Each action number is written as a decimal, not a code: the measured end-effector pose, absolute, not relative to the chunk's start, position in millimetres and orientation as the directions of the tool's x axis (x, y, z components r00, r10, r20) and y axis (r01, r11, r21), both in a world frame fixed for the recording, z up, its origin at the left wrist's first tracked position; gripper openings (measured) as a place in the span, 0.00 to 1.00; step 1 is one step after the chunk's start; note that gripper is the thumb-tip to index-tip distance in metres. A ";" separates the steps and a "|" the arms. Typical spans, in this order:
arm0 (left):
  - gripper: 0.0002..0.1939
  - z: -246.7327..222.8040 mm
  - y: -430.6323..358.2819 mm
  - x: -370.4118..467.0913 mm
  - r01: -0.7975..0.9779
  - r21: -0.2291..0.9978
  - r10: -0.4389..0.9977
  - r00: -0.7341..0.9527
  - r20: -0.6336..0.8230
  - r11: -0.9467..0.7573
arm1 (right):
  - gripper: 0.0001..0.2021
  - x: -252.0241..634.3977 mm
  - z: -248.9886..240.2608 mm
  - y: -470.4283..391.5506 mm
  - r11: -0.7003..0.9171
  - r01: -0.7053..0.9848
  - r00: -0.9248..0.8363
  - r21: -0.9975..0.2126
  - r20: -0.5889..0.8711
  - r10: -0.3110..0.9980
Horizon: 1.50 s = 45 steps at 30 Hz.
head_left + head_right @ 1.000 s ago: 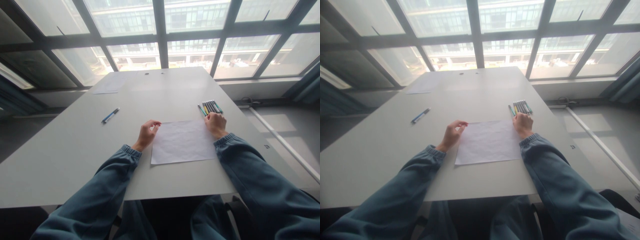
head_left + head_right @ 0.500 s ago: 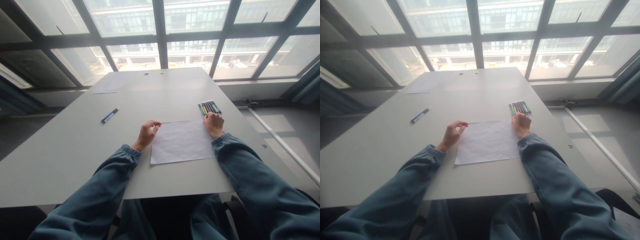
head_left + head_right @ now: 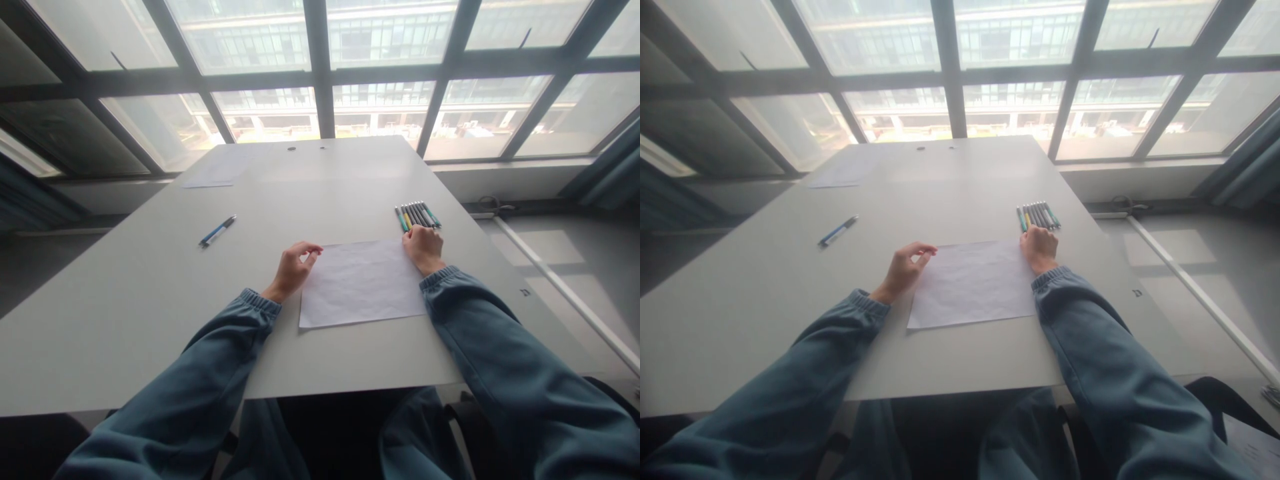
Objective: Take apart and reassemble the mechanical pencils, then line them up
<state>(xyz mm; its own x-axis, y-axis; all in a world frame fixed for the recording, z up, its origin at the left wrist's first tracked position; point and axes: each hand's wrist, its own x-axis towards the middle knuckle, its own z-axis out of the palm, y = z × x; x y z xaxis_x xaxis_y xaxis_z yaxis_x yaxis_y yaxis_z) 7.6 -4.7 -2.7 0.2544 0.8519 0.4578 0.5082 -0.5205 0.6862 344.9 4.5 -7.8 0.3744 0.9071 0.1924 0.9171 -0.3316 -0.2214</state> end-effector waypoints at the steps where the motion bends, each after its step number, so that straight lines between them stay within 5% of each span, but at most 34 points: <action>1: 0.10 -3.2 -4.3 7.6 0.510 0.687 0.854 0.257 0.453 -0.518 | 0.17 344.4 -7.3 4.3 -0.332 0.918 0.374 -0.219 0.191 0.907; 8: 0.11 -10.4 0.1 5.6 0.551 0.685 0.878 0.337 0.339 -0.476 | 0.17 342.9 -4.1 4.6 -0.336 0.918 0.376 -0.209 0.197 0.906; 45: 0.12 -10.2 -0.9 4.7 0.591 0.689 0.904 0.342 0.256 -0.418 | 0.16 347.8 -6.9 6.1 -0.313 0.906 0.367 -0.284 0.160 0.916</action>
<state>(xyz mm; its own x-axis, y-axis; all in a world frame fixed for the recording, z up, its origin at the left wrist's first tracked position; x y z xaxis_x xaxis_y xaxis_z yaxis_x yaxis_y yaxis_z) 4.7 -0.9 -10.2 0.3419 0.9043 0.2555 0.5914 -0.4183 0.6894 347.8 6.1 -6.9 0.3673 0.9162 0.1604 0.9061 -0.3135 -0.2841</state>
